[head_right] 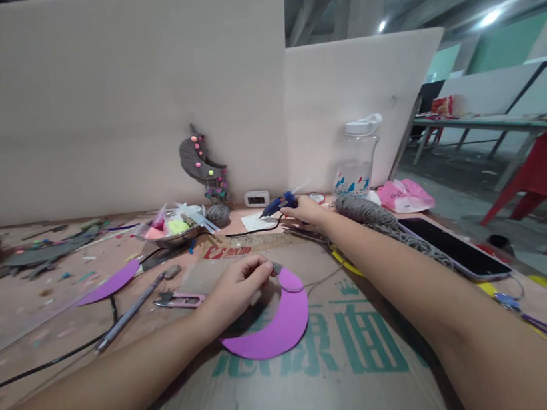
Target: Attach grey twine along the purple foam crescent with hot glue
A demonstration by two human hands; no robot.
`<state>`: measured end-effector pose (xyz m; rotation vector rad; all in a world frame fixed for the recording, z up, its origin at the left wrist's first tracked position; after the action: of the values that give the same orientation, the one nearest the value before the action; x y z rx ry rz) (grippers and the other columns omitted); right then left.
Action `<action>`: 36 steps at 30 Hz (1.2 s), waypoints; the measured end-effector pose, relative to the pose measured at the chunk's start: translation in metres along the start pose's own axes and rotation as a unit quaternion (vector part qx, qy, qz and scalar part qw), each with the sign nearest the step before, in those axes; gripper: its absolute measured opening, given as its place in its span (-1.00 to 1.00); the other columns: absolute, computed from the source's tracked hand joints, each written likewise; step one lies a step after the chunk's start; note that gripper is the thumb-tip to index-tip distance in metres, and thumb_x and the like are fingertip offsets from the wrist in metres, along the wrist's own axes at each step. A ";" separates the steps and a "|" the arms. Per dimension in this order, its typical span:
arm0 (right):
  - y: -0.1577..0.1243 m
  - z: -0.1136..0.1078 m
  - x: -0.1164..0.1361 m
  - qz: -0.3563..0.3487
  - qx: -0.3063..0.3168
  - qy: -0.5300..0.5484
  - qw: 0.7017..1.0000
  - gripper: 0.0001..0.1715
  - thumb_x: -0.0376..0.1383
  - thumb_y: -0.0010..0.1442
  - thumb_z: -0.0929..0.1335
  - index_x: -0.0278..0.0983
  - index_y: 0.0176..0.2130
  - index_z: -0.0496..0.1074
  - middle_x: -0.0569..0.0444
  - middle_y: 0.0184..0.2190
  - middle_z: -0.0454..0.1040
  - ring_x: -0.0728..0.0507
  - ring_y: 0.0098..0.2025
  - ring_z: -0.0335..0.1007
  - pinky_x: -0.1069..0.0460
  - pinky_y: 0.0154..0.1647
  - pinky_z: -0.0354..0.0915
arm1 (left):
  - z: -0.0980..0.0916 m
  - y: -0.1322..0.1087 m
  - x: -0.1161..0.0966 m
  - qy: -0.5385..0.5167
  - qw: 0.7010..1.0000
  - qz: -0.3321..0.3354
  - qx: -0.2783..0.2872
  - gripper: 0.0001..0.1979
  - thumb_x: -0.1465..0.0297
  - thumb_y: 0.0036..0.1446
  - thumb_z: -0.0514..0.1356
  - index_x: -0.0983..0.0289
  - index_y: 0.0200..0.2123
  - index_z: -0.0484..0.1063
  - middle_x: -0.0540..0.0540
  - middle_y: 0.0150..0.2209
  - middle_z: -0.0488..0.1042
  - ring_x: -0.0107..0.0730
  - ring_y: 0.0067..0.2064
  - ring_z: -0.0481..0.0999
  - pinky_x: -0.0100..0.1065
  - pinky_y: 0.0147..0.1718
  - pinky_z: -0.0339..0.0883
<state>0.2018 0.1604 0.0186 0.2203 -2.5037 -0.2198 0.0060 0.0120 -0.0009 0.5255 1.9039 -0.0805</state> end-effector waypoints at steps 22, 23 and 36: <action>-0.172 -0.027 0.019 0.010 0.248 0.192 0.950 -0.48 -0.16 0.15 0.34 -0.24 0.08 0.30 0.15 -0.45 0.46 0.05 -0.59 0.28 0.15 -0.62 0.21 | -0.002 -0.001 0.002 0.003 1.000 -0.008 0.003 -0.71 0.22 0.18 0.04 0.28 -0.50 0.30 -0.06 -0.57 0.31 -0.48 -0.52 0.28 -0.46 -0.54 0.10; -0.168 -0.028 0.016 0.004 0.251 0.183 0.951 -0.61 -0.15 0.15 0.34 -0.27 -0.06 0.39 0.16 -0.51 0.44 0.04 -0.57 0.31 0.14 -0.58 0.21 | -0.002 -0.001 0.001 0.005 1.000 -0.009 0.001 -0.70 0.22 0.17 0.05 0.28 -0.51 0.29 -0.06 -0.58 0.30 -0.49 -0.53 0.27 -0.46 -0.54 0.10; -0.170 -0.021 0.024 -0.009 0.097 0.218 0.971 -0.38 -0.15 0.18 0.30 -0.22 0.19 0.18 0.02 -0.26 0.50 0.05 -0.62 0.23 0.10 -0.63 0.21 | -0.002 -0.003 0.002 0.039 0.998 0.002 0.046 -0.68 0.19 0.18 0.03 0.28 -0.44 0.40 -0.01 -0.51 0.42 -0.44 -0.47 0.36 -0.43 -0.48 0.17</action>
<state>0.2129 -0.0125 0.0134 0.3317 -2.0828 0.0638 0.0028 0.0107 -0.0020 0.6023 1.9821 -0.1484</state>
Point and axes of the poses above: each hand's wrist, its own y-axis towards the middle knuckle, its own z-axis out of the palm, x = y × z, the point moved 1 cm from there along y, towards the middle knuckle
